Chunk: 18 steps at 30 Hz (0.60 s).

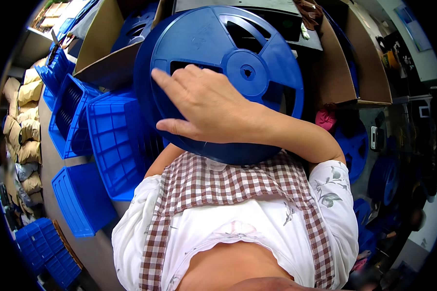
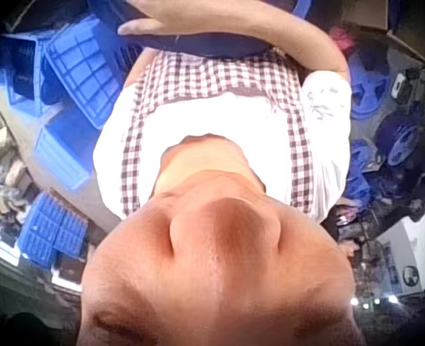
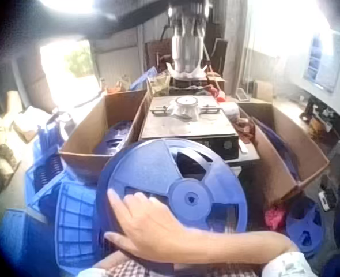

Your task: The person repeatedly picks up blue plastic fan-like parts from a blue crate, places them onto a machine, and removes them. They also handle a stack of blue plastic rods, separating them with a small tool.

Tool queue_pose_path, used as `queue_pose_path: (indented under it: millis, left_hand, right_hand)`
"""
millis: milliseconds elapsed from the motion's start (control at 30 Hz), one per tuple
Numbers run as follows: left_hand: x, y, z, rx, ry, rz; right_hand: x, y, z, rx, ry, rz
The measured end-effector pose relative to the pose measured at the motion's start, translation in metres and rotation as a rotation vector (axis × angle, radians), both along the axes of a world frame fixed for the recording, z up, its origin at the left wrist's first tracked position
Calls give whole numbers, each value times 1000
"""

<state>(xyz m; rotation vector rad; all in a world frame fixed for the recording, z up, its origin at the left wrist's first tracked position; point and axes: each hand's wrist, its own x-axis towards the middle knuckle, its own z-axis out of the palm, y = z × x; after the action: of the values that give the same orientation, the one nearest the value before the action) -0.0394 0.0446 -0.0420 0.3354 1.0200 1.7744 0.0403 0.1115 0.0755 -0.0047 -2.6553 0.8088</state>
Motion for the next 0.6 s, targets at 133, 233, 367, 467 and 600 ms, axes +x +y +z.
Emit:
queue_pose_path:
  millis: [133,233,367,467,600]
  left_hand:
    - [2,-24,-2,11,-92,31]
    - [-6,-35,0,33,-92,57]
    - [-16,-30,13,16,108,-3]
    - [-7,13,24,-79,658,-101]
    - [1,58,31,14,1804,74]
  right_hand:
    - [21,2,0,104,237,24]
    - [82,48,-8,136,146,-357]
    - [95,39,-51,-646,-183,-378]
    - [80,37,-78,-969,-93,-325]
    - [74,45,-123,-1465,33,-340]
